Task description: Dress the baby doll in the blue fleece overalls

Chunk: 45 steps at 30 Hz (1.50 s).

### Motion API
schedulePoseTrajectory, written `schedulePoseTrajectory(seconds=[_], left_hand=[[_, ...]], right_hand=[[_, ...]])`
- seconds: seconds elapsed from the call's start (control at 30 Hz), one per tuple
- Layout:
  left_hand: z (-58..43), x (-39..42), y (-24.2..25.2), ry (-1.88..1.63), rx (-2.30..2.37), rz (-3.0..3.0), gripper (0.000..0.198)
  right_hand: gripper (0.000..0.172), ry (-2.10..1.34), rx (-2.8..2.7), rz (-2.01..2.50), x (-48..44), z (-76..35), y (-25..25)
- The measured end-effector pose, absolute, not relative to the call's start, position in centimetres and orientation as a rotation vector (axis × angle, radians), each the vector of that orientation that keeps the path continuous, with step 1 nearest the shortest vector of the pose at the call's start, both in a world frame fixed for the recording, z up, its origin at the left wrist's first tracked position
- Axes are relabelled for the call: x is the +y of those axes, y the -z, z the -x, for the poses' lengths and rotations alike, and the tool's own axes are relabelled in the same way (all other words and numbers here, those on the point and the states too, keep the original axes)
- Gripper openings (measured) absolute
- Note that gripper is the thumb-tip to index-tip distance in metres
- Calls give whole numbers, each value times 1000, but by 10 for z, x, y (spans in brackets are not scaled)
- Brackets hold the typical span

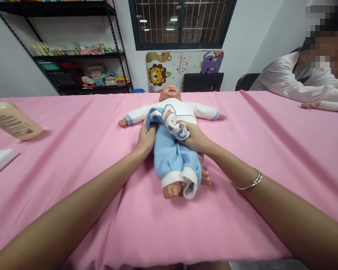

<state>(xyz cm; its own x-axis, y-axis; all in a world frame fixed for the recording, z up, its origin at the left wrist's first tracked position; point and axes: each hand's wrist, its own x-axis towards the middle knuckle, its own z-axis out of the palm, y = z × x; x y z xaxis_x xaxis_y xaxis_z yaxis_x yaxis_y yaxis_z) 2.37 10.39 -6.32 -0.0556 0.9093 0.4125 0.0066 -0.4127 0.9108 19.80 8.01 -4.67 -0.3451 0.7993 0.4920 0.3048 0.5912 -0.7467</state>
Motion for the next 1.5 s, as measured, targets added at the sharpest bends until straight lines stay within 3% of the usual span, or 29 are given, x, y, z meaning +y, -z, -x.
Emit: schedulePoseTrajectory(seconds=[0.13, 0.27, 0.53, 0.67, 0.73, 0.83, 0.9, 0.93, 1.0, 1.07, 1.13, 1.37, 1.5], left_hand=[[-22, 111, 65, -1590, 1029, -1438, 12], [-19, 113, 66, -1554, 995, -1442, 13], [-9, 117, 73, -1585, 1014, -1706, 23], [-5, 118, 71, -1508, 1179, -1778, 14], [-1, 114, 63, -1478, 1295, -1834, 19], [5, 97, 46, -1727, 1349, -1954, 35], [3, 80, 34, -1861, 1188, -2203, 32], [1, 71, 29, -1761, 1057, -2394, 26], [-7, 57, 21, -1234, 792, -2724, 16], [-12, 51, 16, -687, 667, -2841, 20], [-13, 51, 12, -473, 666, -2898, 27], [-4, 59, 9, -491, 1017, -2883, 33], [-10, 56, 21, -752, 1258, -2854, 45]], right_hand=[[31, -571, -1906, 1001, 83, -195, 52], [32, -666, -1982, 1009, 80, -195, 49], [17, -789, -2018, 946, 75, -192, 45], [13, -820, -1992, 932, 77, -192, 46], [15, -761, -1867, 957, 78, -192, 47], [26, -655, -1622, 1054, 79, -192, 49], [30, -610, -1538, 1086, 80, -192, 51], [29, -587, -1537, 1092, 81, -192, 52], [26, -523, -1579, 1109, 82, -194, 52], [25, -481, -1601, 1127, 83, -198, 51], [27, -522, -1560, 1104, 84, -205, 47], [50, -1263, -1232, 1025, 78, -234, 19], [51, -1306, -1236, 830, 69, -239, 3]])
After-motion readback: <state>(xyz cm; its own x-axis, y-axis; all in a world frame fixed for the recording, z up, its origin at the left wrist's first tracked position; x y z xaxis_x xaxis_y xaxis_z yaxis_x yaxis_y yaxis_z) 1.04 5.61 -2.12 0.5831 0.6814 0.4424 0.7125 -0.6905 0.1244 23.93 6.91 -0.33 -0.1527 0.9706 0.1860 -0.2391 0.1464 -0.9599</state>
